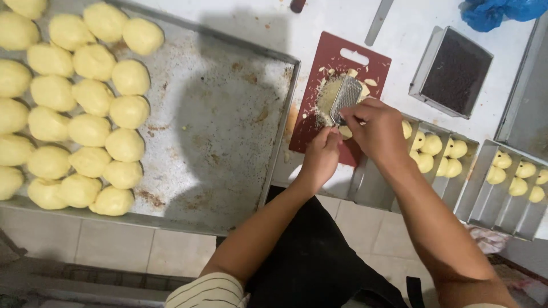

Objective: The person grates a block of cheese onto a cutting board using a handheld grater. They then pick up a dough ball and shape it with their hands.

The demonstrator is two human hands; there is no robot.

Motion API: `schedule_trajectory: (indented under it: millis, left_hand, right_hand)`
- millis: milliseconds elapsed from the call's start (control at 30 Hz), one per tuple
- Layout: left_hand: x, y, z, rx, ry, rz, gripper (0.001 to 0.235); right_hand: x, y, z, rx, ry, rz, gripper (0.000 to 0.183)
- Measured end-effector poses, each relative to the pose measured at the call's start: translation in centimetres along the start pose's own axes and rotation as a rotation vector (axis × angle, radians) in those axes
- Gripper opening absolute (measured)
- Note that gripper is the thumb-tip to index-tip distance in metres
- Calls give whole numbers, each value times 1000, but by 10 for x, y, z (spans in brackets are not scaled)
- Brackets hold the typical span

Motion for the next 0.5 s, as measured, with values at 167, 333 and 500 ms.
schedule_trajectory:
  millis: [167, 333, 500]
  left_hand:
    - [-4, 0, -11, -7, -17, 28, 29]
    - [-4, -2, -12, 33, -84, 23, 31]
    - [0, -2, -9, 50, -54, -6, 30]
  right_hand:
    - [9, -21, 32, 6, -33, 27, 20]
    - [33, -5, 50, 73, -60, 27, 22]
    - [13, 25, 11, 69, -139, -41, 20]
Point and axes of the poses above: each hand's wrist, its own x-axis towards the middle knuckle, its own y-axis out of the back of the hand, z = x × y, the point moved 6 cm from there along x, towards the middle knuckle, and after that the axes turned 9 degrees about -z, right-handed, at the moved point
